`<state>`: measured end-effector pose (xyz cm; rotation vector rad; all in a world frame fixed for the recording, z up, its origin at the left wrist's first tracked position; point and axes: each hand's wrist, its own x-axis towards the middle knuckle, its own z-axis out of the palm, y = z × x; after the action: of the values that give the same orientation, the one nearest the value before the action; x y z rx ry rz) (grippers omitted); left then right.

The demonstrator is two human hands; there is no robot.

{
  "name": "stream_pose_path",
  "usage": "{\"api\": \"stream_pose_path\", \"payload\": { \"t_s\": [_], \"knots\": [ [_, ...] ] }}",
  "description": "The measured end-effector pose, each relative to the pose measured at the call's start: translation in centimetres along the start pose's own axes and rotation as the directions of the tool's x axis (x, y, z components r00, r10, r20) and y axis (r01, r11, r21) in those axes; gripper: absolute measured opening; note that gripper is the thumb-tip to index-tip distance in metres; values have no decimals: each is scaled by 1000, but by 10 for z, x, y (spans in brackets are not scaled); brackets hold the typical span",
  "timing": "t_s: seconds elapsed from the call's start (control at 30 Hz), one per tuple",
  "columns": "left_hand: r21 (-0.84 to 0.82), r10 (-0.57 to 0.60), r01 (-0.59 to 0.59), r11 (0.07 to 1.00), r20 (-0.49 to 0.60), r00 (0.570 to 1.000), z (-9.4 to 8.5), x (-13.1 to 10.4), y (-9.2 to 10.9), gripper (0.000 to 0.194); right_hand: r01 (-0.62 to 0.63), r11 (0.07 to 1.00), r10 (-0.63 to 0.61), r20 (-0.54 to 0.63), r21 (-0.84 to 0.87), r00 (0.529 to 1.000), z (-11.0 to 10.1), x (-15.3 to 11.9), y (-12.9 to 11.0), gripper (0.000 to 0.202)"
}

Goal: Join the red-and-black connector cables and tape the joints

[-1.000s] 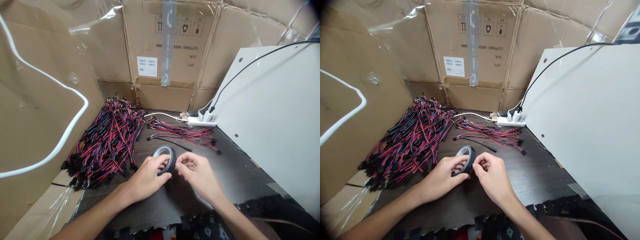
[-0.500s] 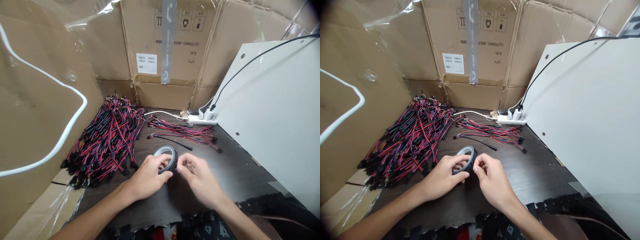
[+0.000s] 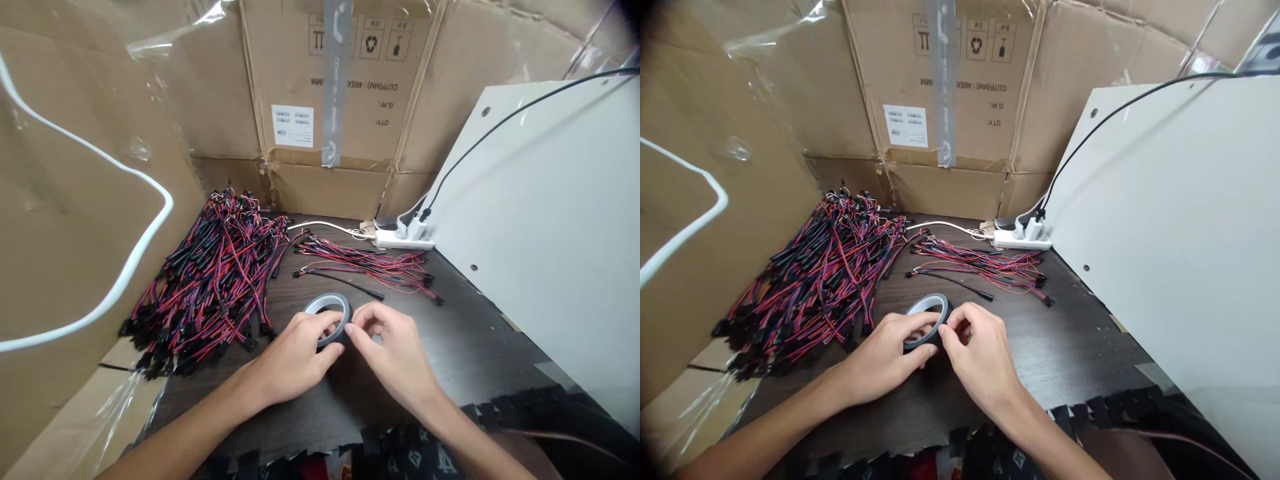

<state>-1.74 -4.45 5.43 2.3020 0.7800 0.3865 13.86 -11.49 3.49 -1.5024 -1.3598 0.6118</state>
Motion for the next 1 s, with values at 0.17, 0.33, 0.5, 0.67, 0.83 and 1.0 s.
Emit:
{"api": "stream_pose_path", "payload": {
  "t_s": [0.17,0.33,0.5,0.67,0.83,1.0],
  "knots": [
    [24,3,-4,1000,12,1000,4,-2,-3,16,-89,982,93,-16,167,996,-1,3,0,26],
    [67,44,-44,997,1,999,6,-3,-6,16,-106,981,97,64,160,993,-5,5,-1,21],
    [37,28,-27,999,-33,999,5,-1,-5,9,-4,989,4,-3,150,1000,-3,2,2,20],
    [-74,20,-21,997,-16,1000,2,1,-2,6,145,988,-139,-94,57,986,0,-8,1,27],
    [-84,-8,10,996,23,1000,0,0,3,6,279,958,-283,-65,-70,957,-6,-13,-4,31],
    [-21,-45,46,999,14,999,-1,-2,6,14,251,965,-256,-59,-74,965,-12,-2,-5,33]
  ]
}}
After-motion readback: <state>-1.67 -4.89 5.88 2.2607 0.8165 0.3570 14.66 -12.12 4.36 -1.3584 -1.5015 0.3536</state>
